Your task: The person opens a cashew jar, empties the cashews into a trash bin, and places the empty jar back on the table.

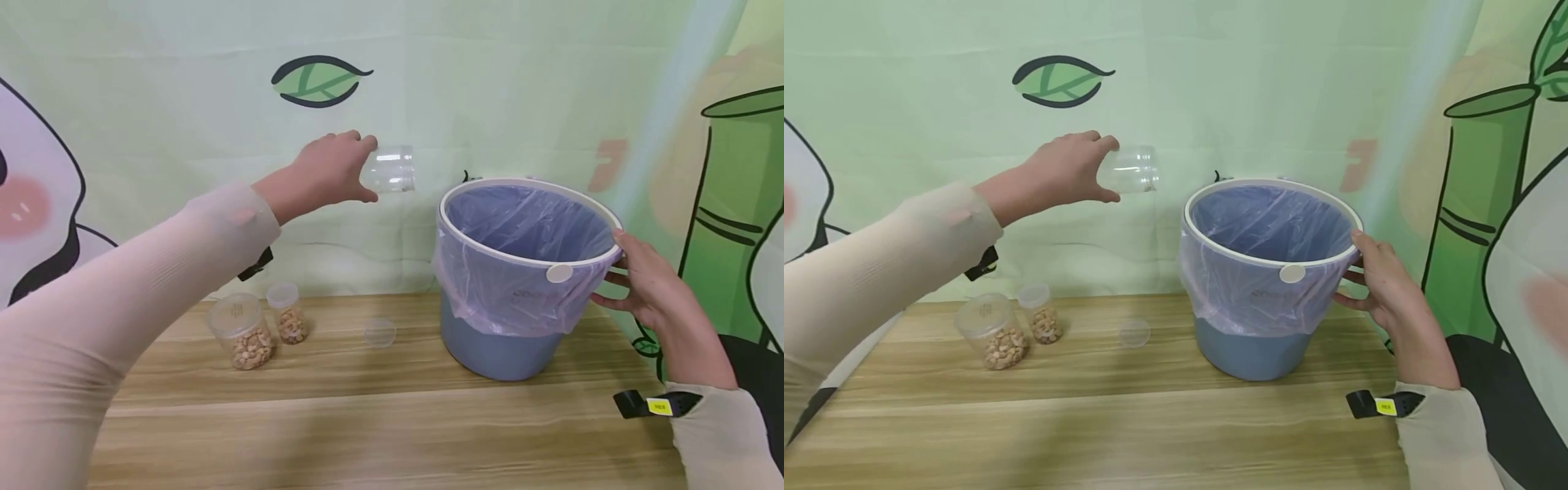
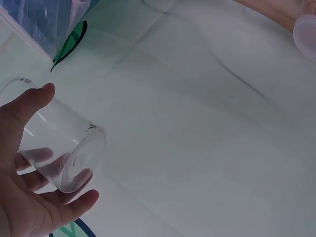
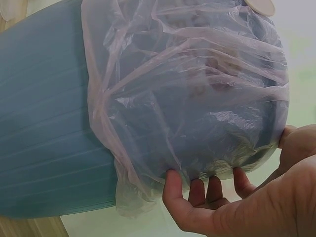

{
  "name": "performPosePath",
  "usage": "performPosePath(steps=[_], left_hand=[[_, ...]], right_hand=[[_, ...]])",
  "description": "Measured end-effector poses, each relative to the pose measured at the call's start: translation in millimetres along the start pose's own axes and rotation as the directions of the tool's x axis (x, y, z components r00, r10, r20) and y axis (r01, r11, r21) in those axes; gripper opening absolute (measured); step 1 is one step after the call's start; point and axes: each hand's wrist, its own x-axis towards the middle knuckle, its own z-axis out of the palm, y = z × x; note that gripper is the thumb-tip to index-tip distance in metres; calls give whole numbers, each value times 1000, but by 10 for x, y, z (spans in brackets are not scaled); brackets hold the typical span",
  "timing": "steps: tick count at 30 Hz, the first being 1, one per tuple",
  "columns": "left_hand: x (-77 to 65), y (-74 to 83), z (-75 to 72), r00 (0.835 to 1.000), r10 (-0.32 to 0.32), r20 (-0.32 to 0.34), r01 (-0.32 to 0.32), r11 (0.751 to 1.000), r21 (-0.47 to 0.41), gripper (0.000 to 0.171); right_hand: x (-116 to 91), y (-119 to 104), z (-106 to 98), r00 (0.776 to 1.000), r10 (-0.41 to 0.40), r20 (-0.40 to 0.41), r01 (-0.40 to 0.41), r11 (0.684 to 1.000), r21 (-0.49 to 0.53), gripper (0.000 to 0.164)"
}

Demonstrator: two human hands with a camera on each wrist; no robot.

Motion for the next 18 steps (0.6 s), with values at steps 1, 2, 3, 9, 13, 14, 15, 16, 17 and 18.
performPosePath(steps=[1,2,3,9,13,14,15,16,17,18], left_hand=[[-7,-9,7,1000,-7,-3,7,1000,-22,74],[-14,-18,15,1000,-16,-3,15,999,-42,74],[-20,-25,23,1000,-23,-3,23,998,-60,75],[-48,-75,120,997,-75,14,76,984,-160,81],[-108,-149,226,994,-109,9,108,970,-216,83],[-128,-171,257,993,-115,6,113,967,-228,83],[-150,-191,289,993,-120,3,118,964,-240,83],[-172,-209,322,992,-126,2,122,960,-252,83],[-192,-226,358,991,-131,3,127,956,-265,83],[-213,-242,395,991,-135,3,131,952,-276,83]], right_hand=[[-6,-1,-6,1000,0,0,0,1000,-1,40],[-12,-2,-10,1000,1,-2,-1,1000,0,39],[-17,-1,-15,1000,1,-3,-1,1000,2,39],[-41,7,-39,1000,1,-6,-1,1000,6,40],[-37,-4,-12,1000,4,-10,-4,1000,-16,41],[-33,-14,2,1000,5,-10,-5,1000,-25,42],[-24,-23,15,1000,7,-11,-7,999,-32,42],[-15,-33,31,1000,11,-8,-11,999,-37,42],[-6,-41,44,1000,16,-8,-16,999,-41,43],[5,-47,56,1000,20,-3,-20,999,-45,43]])
